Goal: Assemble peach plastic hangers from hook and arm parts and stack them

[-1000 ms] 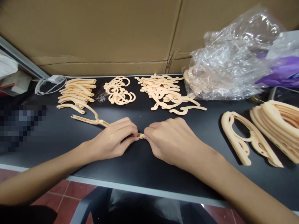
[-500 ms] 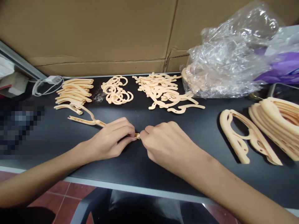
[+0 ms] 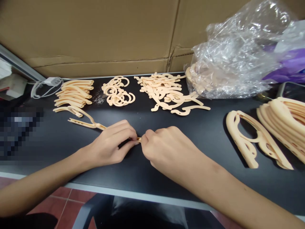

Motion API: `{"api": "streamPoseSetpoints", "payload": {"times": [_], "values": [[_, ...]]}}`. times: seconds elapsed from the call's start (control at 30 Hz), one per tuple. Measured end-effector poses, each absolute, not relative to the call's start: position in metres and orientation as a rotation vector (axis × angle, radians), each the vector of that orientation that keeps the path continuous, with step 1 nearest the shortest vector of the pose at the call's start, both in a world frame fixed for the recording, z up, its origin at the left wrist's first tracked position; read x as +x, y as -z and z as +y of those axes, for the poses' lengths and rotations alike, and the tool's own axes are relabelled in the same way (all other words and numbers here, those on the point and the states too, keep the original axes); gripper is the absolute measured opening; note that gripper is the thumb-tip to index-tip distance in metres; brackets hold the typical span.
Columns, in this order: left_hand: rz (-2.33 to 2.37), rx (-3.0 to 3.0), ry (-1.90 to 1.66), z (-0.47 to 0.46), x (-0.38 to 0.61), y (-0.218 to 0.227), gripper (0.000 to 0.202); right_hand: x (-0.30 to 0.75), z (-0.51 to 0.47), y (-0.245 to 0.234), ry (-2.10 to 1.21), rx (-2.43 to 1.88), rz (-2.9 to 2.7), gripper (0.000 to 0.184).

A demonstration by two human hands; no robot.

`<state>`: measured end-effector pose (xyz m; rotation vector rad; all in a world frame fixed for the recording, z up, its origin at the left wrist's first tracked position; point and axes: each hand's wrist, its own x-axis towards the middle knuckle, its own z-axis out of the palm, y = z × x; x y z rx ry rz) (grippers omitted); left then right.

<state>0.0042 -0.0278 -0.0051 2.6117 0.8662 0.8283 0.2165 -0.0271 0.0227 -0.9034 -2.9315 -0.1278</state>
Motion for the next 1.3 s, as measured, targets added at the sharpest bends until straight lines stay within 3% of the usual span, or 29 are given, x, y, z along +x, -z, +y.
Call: {"api": "streamPoseSetpoints", "payload": {"times": [0.1,0.3,0.47,0.73,1.3], "values": [[0.923,2.628,-0.872,-0.029,0.006,0.005,0.008,0.217,-0.029,-0.021,0.206,-0.843,-2.879,0.023],[0.940,2.717,-0.789,-0.031,0.006,0.005,0.018,0.217,-0.029,-0.019,0.268,-0.798,-2.796,0.020],[1.073,2.790,-0.852,-0.032,0.005,0.002,0.014,0.216,-0.023,-0.016,0.365,-0.724,-2.627,0.025],[1.144,2.776,-0.869,-0.031,0.003,0.003,0.016,0.218,-0.015,-0.014,-0.009,-0.781,-2.486,0.021],[1.066,2.727,-0.946,-0.033,0.005,0.010,0.018,0.220,-0.007,-0.010,0.118,-0.811,-2.396,0.026]]}}
